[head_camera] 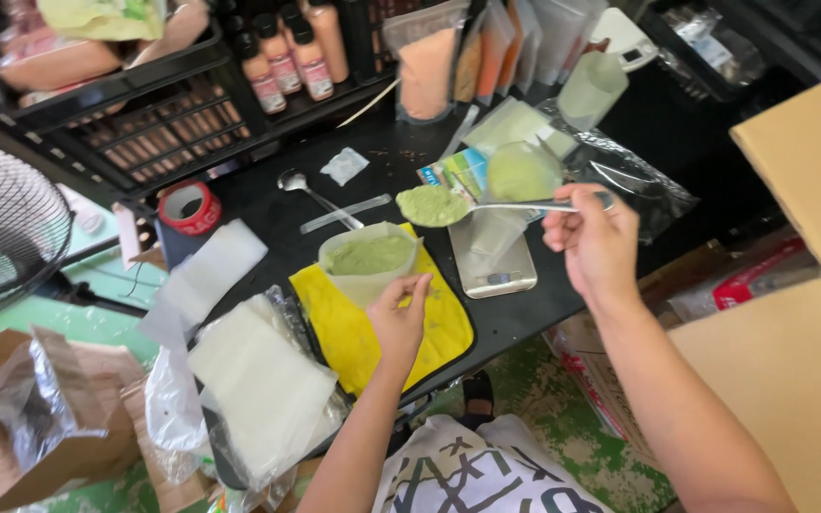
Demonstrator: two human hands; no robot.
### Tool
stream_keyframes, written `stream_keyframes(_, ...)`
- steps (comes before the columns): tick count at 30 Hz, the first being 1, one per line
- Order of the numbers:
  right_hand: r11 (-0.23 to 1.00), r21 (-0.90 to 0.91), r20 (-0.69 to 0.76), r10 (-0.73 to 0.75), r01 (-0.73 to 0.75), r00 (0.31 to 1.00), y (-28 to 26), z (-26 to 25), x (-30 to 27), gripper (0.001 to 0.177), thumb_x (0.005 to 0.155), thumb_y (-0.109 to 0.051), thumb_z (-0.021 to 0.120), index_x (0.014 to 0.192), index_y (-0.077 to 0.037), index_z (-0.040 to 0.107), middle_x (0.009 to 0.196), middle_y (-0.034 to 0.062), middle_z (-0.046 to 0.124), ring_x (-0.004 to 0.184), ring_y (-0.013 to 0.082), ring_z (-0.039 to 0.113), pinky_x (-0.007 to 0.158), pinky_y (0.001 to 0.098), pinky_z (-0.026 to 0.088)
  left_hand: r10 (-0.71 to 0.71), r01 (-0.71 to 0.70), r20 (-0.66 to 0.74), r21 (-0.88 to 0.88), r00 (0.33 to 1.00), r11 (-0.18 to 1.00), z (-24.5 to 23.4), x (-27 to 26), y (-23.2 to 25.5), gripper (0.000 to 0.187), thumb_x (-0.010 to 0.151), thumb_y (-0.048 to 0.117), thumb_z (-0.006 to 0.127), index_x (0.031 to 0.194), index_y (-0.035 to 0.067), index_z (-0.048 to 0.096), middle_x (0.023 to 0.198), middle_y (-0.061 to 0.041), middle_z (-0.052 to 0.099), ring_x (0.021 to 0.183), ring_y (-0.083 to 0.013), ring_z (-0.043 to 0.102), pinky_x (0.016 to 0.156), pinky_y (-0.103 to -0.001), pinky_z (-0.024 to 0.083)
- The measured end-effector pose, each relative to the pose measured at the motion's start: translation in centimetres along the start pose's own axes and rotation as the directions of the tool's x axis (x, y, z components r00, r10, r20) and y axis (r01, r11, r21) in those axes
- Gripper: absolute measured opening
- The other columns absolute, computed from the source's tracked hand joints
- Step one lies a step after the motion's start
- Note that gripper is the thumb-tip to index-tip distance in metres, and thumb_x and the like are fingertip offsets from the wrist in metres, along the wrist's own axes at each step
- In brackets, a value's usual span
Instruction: The person scoops green powder from a large bag into small plastic pouches using a spoon and a digital scale. They repeatedly weigh the pouches, adjust the powder amount, and place the filled pouches into a cardboard box.
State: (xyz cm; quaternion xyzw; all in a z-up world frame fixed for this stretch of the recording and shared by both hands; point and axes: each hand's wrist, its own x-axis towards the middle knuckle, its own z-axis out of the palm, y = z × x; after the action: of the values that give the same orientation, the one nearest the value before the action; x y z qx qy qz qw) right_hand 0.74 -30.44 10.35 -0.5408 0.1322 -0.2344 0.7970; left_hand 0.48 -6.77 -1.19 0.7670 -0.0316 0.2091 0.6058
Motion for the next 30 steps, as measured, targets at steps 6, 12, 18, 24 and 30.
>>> stream_keyframes(6, 0.982, -0.136, -0.096, -0.144, 0.13, 0.985, -4.3, -5.7, 2.5, 0.021, 0.107, -0.009, 0.047, 0.105, 0.0, 0.066, 0.068, 0.0208, 0.062, 0.049, 0.0166, 0.059, 0.043, 0.0245, 0.047, 0.257, -0.252, 0.089, -0.062, 0.962, 0.966, 5.9, 4.6, 2.8, 0.036, 0.08, 0.022, 0.089, 0.077, 0.013, 0.054, 0.083, -0.004, 0.067, 0.086, -0.0277, 0.069, 0.082, -0.039, 0.054)
stream_keyframes(12, 0.921, -0.341, -0.096, -0.234, 0.189, 0.968, -3.2, -6.4, 3.7, 0.023, 0.107, -0.004, 0.044, 0.103, 0.002, 0.066, 0.068, 0.0192, 0.063, 0.048, 0.0141, 0.056, 0.042, 0.0227, 0.046, 0.217, -0.158, 0.499, -0.159, 0.839, 0.975, 10.4, 9.6, 6.9, 0.129, 0.057, 0.014, 0.102, 0.158, 0.009, 0.022, 0.159, -0.024, 0.03, 0.151, -0.0437, 0.027, 0.127, -0.054, 0.024)
stream_keyframes(18, 0.761, -0.561, 0.1, -0.327, 0.325, 0.94, -2.2, -5.7, 2.8, 0.023, 0.109, -0.005, 0.05, 0.1, -0.001, 0.071, 0.068, 0.0159, 0.068, 0.047, 0.0163, 0.059, 0.042, 0.0243, 0.049, 0.158, -0.126, 0.639, -0.095, 0.753, 0.987, 11.2, 11.2, 7.5, 0.139, 0.063, 0.005, 0.097, 0.163, 0.012, 0.002, 0.149, -0.029, 0.046, 0.145, -0.0473, 0.038, 0.124, -0.058, 0.027)
stream_keyframes(24, 0.619, -0.604, 0.279, -0.426, 0.502, 0.861, -3.0, -5.6, 2.8, 0.025, 0.112, -0.008, 0.049, 0.104, -0.004, 0.072, 0.068, 0.0104, 0.069, 0.05, 0.0157, 0.058, 0.051, 0.0274, 0.052, 0.176, -0.078, 0.685, -0.171, 0.707, 0.982, 11.0, 12.9, 6.8, 0.141, 0.066, 0.008, 0.098, 0.164, 0.02, -0.003, 0.15, -0.025, 0.046, 0.137, -0.0504, 0.048, 0.117, -0.061, 0.039)
stream_keyframes(30, 0.503, -0.614, 0.39, -0.477, 0.609, 0.787, -3.4, -5.6, 2.8, 0.024, 0.111, -0.006, 0.05, 0.108, -0.005, 0.074, 0.072, 0.0082, 0.072, 0.058, 0.0161, 0.064, 0.055, 0.0275, 0.054, 0.217, -0.104, 0.692, -0.202, 0.688, 0.974, 10.7, 13.7, 7.9, 0.141, 0.065, 0.007, 0.098, 0.163, 0.017, -0.004, 0.147, -0.029, 0.049, 0.129, -0.054, 0.054, 0.111, -0.063, 0.047)
